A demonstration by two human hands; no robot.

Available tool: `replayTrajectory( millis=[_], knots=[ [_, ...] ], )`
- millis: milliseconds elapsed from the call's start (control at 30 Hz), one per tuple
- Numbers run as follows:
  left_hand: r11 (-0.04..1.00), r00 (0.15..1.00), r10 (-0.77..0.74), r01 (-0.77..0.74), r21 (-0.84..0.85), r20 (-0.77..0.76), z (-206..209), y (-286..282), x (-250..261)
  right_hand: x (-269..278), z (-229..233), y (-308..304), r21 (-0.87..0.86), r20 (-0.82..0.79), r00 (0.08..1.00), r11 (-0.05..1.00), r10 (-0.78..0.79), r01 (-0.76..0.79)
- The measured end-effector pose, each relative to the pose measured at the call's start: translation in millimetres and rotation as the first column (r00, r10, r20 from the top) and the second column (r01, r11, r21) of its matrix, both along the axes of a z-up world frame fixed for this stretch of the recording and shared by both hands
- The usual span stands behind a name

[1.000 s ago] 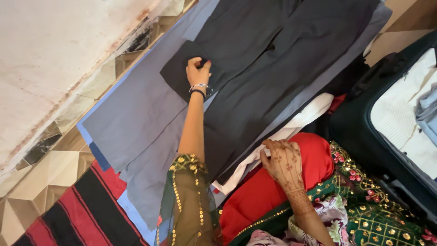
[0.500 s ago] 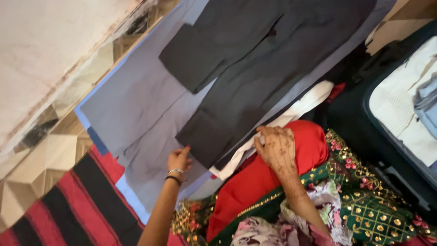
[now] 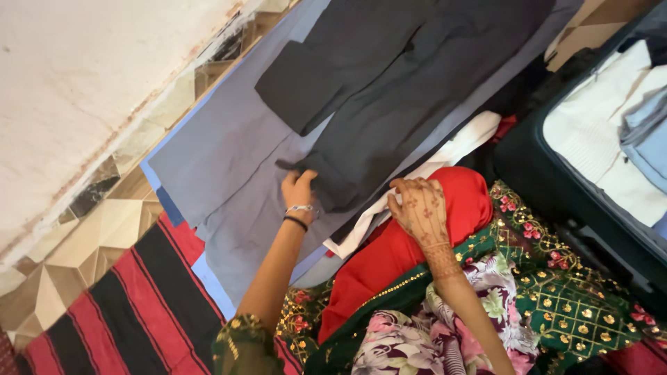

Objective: The person folds clothes including shorts and trousers by hand and places them inside an open suitcase on the floor.

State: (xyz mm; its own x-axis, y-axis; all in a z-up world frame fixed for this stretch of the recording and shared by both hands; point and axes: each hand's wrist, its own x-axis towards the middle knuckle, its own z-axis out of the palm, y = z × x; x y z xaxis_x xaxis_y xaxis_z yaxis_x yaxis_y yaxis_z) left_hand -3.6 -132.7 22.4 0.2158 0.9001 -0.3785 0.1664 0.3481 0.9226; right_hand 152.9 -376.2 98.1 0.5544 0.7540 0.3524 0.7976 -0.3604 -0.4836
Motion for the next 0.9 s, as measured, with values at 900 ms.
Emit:
replayTrajectory(
  millis=[900],
  knots=[
    [0.974,0.973,0.126,-0.084,0.213,-0.192,-60,172,63,3,-25,76,-0.136,-0.113,0.992,0.989,0.047,-0.063]
  ],
)
